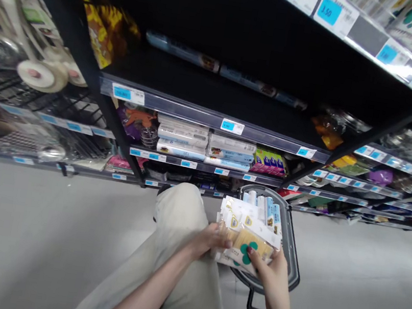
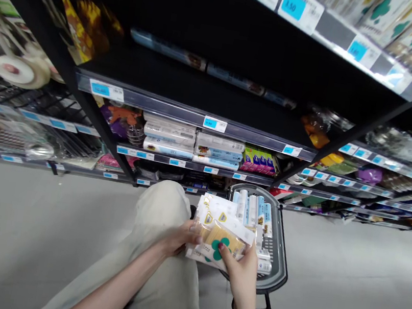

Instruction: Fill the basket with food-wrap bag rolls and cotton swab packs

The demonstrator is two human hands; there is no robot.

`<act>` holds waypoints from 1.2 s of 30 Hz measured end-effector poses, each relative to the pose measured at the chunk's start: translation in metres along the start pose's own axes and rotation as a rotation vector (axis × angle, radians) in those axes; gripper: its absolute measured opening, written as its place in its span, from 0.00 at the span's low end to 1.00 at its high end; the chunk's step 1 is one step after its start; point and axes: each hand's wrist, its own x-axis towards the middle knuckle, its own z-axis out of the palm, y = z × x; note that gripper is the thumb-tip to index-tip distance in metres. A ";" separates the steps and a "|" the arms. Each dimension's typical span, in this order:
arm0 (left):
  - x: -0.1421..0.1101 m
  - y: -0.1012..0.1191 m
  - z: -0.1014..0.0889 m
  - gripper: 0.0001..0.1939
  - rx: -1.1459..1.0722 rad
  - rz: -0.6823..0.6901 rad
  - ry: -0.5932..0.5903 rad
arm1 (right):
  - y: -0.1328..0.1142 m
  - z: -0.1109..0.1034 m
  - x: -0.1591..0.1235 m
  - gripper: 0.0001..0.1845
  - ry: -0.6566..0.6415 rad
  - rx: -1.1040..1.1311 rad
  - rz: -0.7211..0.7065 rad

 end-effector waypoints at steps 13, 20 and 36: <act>0.001 -0.003 -0.001 0.25 -0.054 0.028 0.109 | 0.002 -0.005 0.000 0.36 0.050 0.093 0.039; 0.000 -0.002 0.002 0.23 -0.034 0.060 0.125 | -0.024 -0.037 -0.021 0.30 0.371 -0.124 0.024; 0.000 -0.001 0.010 0.23 0.012 0.155 0.281 | -0.023 0.062 -0.044 0.17 0.261 -0.959 -0.703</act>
